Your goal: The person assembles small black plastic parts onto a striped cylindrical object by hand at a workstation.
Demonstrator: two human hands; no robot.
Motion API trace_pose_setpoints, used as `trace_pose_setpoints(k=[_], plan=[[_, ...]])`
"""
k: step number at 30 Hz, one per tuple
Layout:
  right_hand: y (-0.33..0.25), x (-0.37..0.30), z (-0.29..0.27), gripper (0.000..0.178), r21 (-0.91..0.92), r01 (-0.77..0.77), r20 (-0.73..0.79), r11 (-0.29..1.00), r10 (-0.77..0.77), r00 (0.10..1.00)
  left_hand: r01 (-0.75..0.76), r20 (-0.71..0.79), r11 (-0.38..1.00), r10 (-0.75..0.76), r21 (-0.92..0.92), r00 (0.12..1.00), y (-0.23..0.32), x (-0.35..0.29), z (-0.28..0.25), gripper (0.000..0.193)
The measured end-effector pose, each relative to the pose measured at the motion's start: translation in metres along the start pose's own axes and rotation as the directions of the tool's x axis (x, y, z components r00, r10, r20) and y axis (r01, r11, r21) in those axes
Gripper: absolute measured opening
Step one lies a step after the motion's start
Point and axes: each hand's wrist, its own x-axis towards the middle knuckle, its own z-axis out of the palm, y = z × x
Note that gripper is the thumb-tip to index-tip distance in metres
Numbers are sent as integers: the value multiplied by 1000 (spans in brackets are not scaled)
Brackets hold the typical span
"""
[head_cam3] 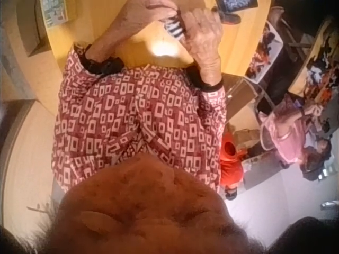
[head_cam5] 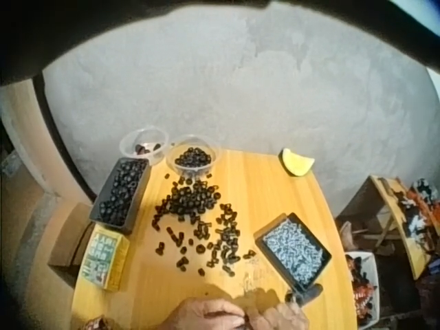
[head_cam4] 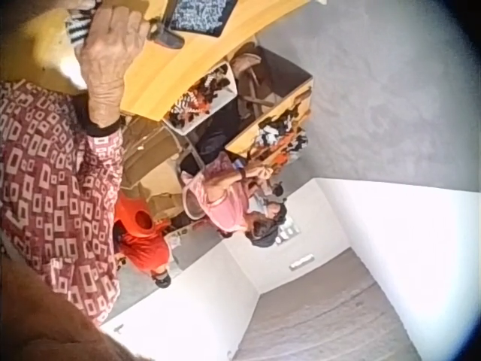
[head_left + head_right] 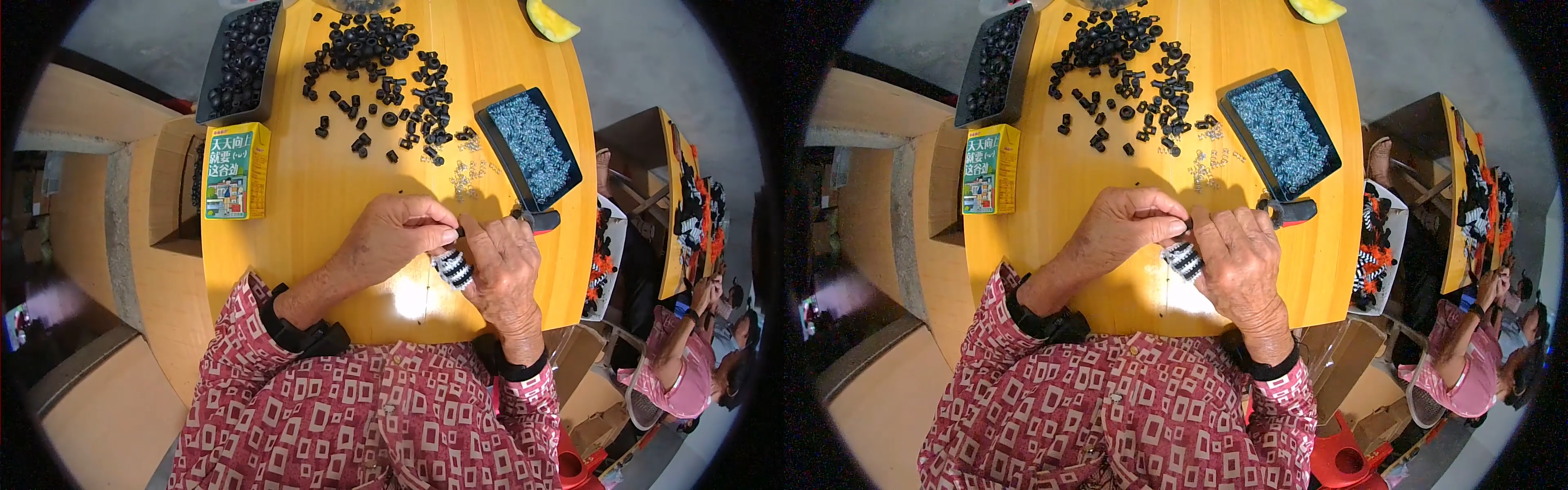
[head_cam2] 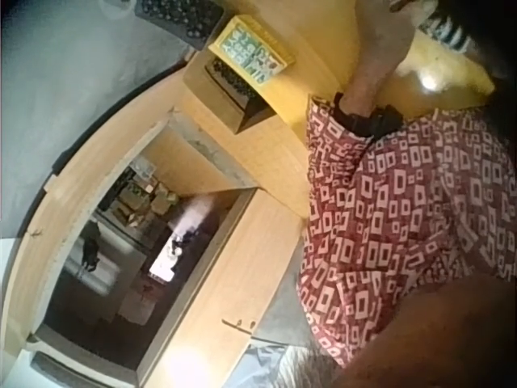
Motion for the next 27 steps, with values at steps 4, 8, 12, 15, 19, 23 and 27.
trace_pose_setpoints(k=[4,8,12,15,19,23,27], plan=[[2,-1,-7,40,242,-121,32,963,117,993,-51,60,988,60,-143,996,-5,2,-5,12],[3,-4,-4,38,481,-215,34,850,227,973,-18,87,987,32,-157,996,-4,2,-7,13],[5,-8,0,35,603,-254,42,757,288,957,54,88,982,-39,-182,995,3,2,-8,16],[7,-9,3,31,622,-248,24,743,298,954,104,88,972,-87,-211,992,4,1,-7,18],[7,-8,5,30,619,-245,3,747,309,951,73,104,941,-41,-330,994,2,0,-6,21],[11,-11,4,29,556,-245,-29,794,313,949,5,119,967,27,-256,992,-1,2,-6,22],[12,-11,-1,28,476,-196,-49,857,249,967,-35,79,968,56,-250,995,0,1,-5,23]])
